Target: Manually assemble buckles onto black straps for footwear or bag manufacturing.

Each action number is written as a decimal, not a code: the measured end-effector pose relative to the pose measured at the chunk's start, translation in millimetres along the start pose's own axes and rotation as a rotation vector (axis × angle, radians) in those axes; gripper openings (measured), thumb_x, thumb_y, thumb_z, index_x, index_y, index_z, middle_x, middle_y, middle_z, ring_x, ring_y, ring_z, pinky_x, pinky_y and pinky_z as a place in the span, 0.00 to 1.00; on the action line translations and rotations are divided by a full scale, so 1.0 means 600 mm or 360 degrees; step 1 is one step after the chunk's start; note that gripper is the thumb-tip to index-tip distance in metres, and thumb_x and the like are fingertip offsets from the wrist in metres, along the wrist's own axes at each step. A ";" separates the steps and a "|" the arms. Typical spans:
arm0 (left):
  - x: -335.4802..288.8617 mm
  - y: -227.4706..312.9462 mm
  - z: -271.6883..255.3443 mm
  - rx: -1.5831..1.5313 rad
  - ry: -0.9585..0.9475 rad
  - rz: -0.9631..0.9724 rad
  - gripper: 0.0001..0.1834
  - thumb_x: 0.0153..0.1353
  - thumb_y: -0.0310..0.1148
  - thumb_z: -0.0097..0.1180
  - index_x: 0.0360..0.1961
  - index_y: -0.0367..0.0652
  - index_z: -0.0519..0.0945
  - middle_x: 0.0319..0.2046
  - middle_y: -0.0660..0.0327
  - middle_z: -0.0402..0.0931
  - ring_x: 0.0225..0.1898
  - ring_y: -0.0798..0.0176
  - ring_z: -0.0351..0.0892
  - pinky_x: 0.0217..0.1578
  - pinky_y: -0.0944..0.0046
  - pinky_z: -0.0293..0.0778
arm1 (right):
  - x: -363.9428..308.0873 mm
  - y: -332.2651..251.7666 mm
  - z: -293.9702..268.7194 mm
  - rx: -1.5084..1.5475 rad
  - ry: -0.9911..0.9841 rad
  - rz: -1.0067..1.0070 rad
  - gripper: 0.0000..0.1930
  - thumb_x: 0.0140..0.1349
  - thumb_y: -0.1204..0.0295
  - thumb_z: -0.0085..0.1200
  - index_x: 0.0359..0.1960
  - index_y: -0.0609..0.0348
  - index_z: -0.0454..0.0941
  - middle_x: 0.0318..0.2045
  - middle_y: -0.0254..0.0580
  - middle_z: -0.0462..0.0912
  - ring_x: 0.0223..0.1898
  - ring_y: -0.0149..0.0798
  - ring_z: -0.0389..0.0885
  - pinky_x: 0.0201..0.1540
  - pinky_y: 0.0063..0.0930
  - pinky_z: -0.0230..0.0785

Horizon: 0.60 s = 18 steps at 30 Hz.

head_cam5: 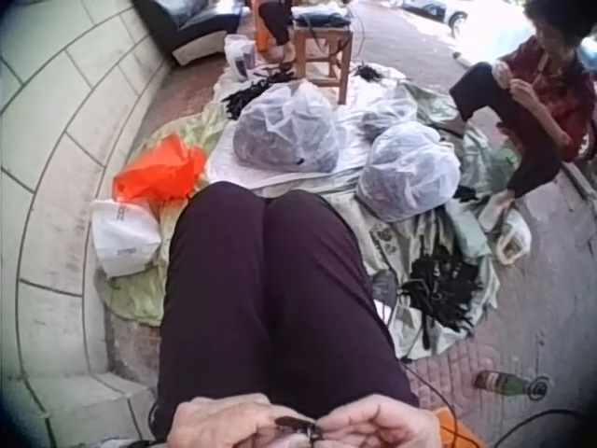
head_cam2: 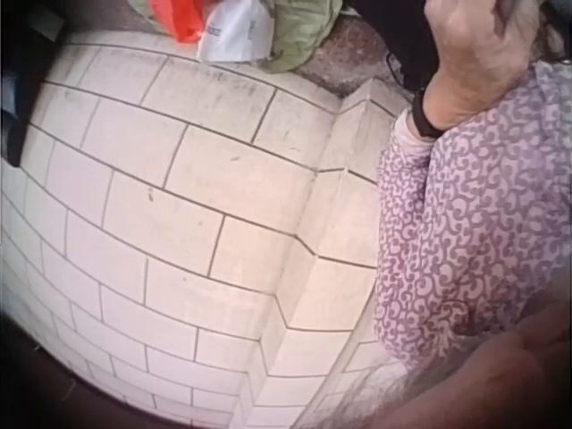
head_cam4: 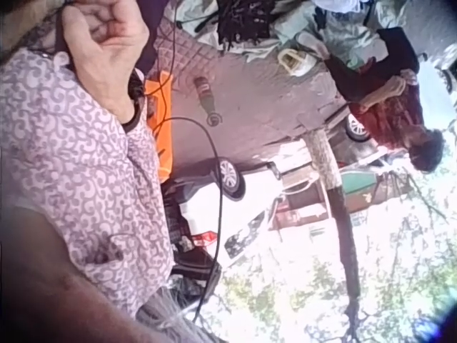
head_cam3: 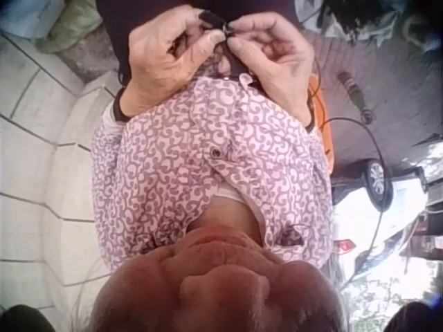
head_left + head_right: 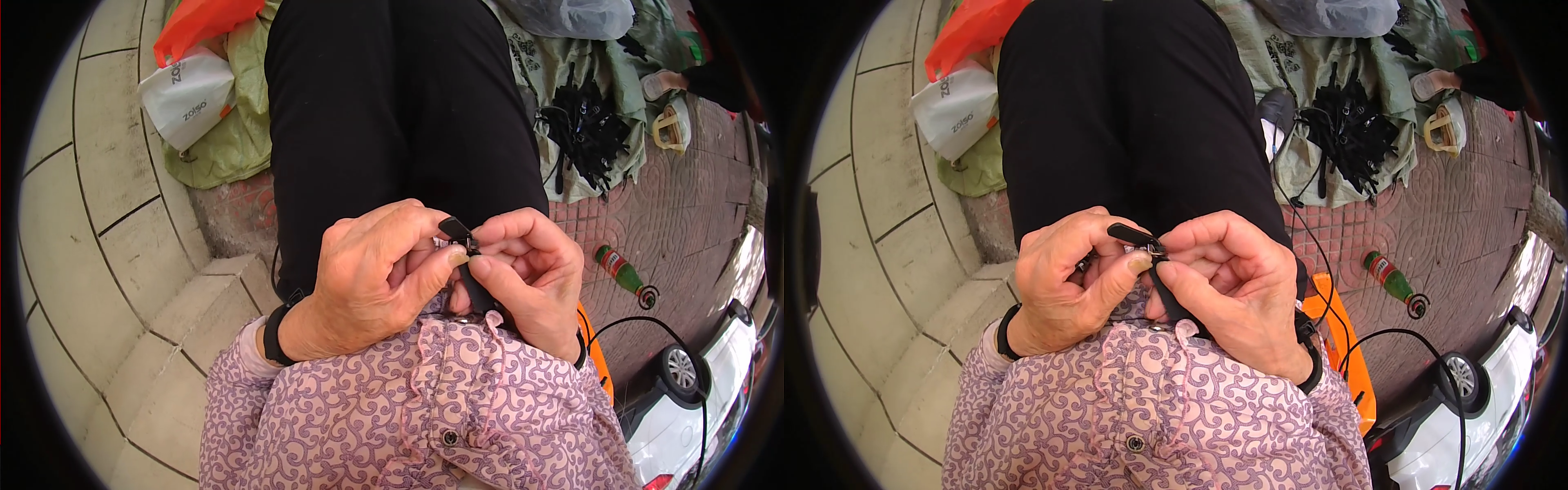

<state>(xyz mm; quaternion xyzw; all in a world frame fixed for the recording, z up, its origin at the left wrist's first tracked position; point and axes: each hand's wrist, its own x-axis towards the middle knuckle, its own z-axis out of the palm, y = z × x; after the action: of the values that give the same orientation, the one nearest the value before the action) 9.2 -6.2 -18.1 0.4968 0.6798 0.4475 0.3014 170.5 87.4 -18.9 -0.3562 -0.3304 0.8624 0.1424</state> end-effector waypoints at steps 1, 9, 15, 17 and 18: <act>0.001 0.001 0.000 -0.0024 -0.0007 0.0001 0.10 0.51 0.21 0.66 0.34 0.34 0.78 0.20 0.59 0.74 0.17 0.66 0.76 0.17 0.69 0.69 | -0.002 0.002 0.001 0.0002 0.0002 -0.0003 0.11 0.62 0.88 0.53 0.46 0.73 0.71 0.36 0.51 0.84 0.31 0.34 0.86 0.36 0.23 0.80; 0.006 -0.001 0.011 -0.0105 0.0039 0.0077 0.09 0.51 0.22 0.67 0.34 0.33 0.82 0.15 0.63 0.69 0.13 0.73 0.65 0.14 0.71 0.57 | -0.004 0.010 0.000 -0.0603 0.0180 -0.0504 0.08 0.58 0.88 0.56 0.39 0.72 0.75 0.29 0.44 0.84 0.26 0.28 0.84 0.28 0.16 0.77; 0.005 0.003 0.008 -0.0110 0.0011 0.0079 0.08 0.51 0.23 0.66 0.33 0.33 0.82 0.15 0.63 0.69 0.13 0.72 0.65 0.14 0.71 0.57 | 0.000 0.013 0.000 -0.0832 0.0152 -0.0669 0.07 0.57 0.89 0.56 0.38 0.72 0.77 0.28 0.44 0.84 0.25 0.27 0.84 0.26 0.15 0.76; 0.007 0.001 0.004 -0.0250 0.0009 0.0044 0.07 0.53 0.24 0.65 0.32 0.33 0.81 0.15 0.62 0.70 0.14 0.70 0.67 0.14 0.70 0.58 | -0.002 0.010 -0.001 -0.0818 0.0130 -0.0607 0.07 0.58 0.89 0.57 0.38 0.72 0.77 0.28 0.44 0.84 0.25 0.27 0.84 0.26 0.15 0.76; 0.006 -0.001 0.000 -0.0250 0.0012 0.0041 0.07 0.53 0.24 0.65 0.32 0.33 0.81 0.15 0.62 0.70 0.14 0.70 0.67 0.14 0.70 0.58 | -0.002 0.009 -0.001 -0.0797 0.0109 -0.0548 0.07 0.58 0.88 0.57 0.38 0.72 0.77 0.29 0.44 0.84 0.25 0.28 0.84 0.26 0.15 0.76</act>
<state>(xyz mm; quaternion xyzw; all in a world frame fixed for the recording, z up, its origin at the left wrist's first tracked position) 7.8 -2.8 -18.5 0.4787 0.6373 0.5051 0.3310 171.7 82.9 -22.1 -0.3479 -0.5831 0.7049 0.2053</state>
